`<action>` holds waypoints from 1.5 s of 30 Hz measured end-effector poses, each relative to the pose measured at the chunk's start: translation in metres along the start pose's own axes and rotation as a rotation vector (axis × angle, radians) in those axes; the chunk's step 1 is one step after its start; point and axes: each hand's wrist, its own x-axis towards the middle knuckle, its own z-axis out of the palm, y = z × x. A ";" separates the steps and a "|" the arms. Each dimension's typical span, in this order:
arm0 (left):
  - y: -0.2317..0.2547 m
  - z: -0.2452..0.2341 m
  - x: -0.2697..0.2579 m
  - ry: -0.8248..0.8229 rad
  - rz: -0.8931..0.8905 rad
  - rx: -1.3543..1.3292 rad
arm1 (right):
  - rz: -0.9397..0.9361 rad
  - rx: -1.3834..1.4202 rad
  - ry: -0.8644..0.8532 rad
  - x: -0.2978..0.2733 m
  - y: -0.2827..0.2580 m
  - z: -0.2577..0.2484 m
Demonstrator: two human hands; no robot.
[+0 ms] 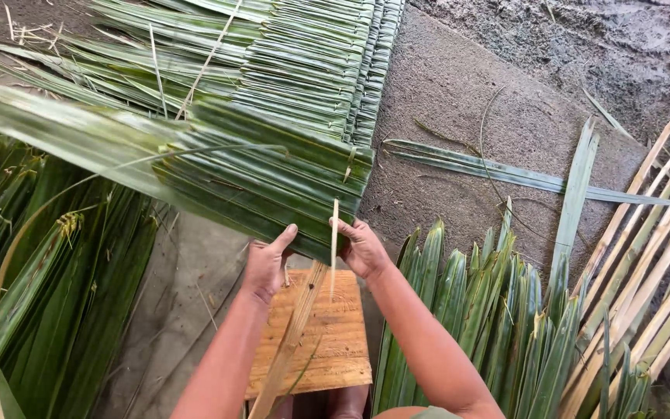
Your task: Weaving palm leaves onto a wooden rod to create a thatched panel
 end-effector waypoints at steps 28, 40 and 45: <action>-0.032 0.050 0.013 0.496 -0.021 -0.033 | -0.034 -0.219 0.154 -0.017 0.015 0.034; -0.024 0.044 0.018 0.484 -0.038 -0.113 | -0.122 -0.214 0.174 0.021 0.043 0.023; -0.033 0.037 0.039 0.459 -0.020 -0.076 | -0.200 -0.175 0.126 0.031 0.048 0.024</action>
